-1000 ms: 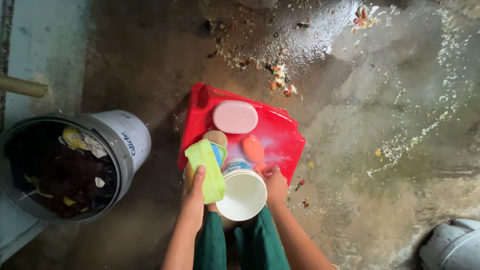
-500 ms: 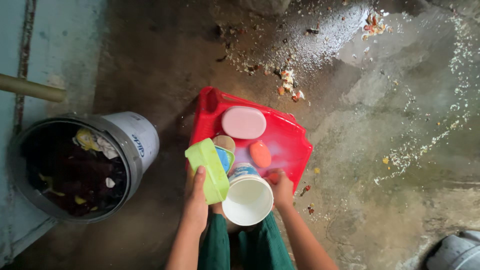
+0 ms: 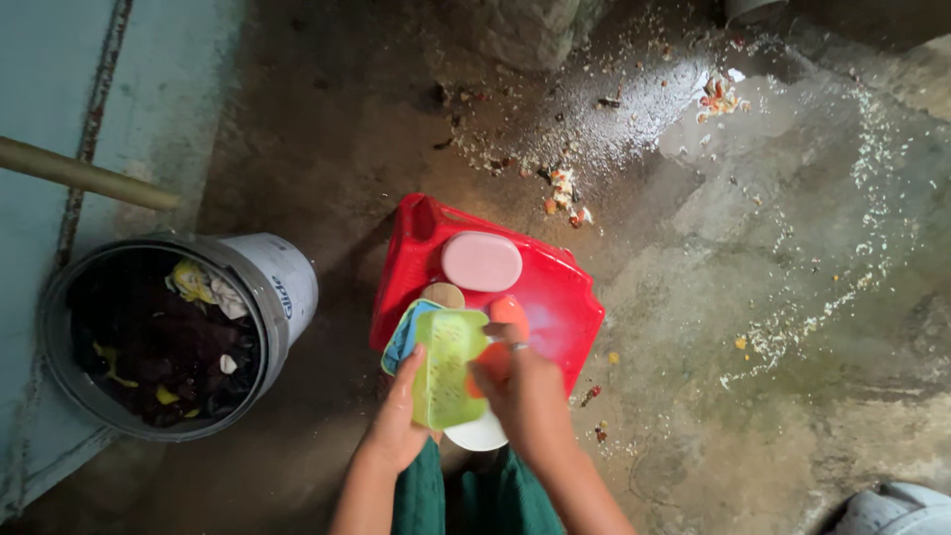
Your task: The person washes containers, soap dishes, soap bars, and brushes by hand with water, moving between the washing area and the stairs where items are placed.
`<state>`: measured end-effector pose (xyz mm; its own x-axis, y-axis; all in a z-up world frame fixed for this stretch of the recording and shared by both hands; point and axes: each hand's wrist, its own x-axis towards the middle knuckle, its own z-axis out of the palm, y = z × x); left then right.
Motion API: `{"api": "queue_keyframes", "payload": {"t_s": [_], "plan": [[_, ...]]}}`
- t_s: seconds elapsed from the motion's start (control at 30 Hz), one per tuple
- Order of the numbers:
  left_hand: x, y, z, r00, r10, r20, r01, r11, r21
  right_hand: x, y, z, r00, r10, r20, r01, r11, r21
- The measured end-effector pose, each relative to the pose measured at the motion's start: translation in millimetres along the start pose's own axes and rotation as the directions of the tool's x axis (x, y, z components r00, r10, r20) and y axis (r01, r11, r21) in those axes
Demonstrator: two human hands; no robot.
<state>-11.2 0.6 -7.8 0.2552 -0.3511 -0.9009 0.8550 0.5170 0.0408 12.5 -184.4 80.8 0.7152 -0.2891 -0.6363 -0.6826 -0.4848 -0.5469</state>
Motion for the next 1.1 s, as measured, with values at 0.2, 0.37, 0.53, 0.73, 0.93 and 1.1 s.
{"api": "queue_keyframes", "payload": {"t_s": [0.2, 0.37, 0.53, 0.73, 0.93, 1.1], "plan": [[-2.2, -3.2, -4.8, 0.986, 0.006, 0.164, 0.012, 0.994, -0.107, 4.0, 4.3, 3.9, 0.963, -0.271, -0.016, 0.271, 0.960, 0.069], [-7.5, 0.2, -11.2, 0.992, 0.065, 0.108, -0.055, 0.994, -0.096, 43.6, 75.3, -3.1, 0.973, 0.032, -0.230, 0.059, 0.924, 0.378], [-6.1, 1.1, -26.0, 0.989, 0.078, 0.124, -0.061, 0.989, -0.136, 78.8, 126.3, 33.1, 0.983, 0.025, -0.181, -0.029, 0.999, -0.020], [-1.0, 2.6, -28.7, 0.990, 0.107, 0.087, -0.092, 0.984, -0.154, 100.7, 139.5, 80.1, 0.994, -0.062, -0.089, 0.037, 0.964, -0.264], [-2.1, 7.6, -34.6, 0.983, 0.175, 0.058, -0.163, 0.973, -0.164, 127.2, 146.6, 99.1, 0.989, -0.142, 0.043, 0.148, 0.920, -0.363], [-3.3, 5.5, -43.5, 0.987, 0.149, 0.061, -0.135, 0.971, -0.196, 135.8, 169.1, 110.6, 0.984, -0.140, 0.108, 0.175, 0.864, -0.473]]}}
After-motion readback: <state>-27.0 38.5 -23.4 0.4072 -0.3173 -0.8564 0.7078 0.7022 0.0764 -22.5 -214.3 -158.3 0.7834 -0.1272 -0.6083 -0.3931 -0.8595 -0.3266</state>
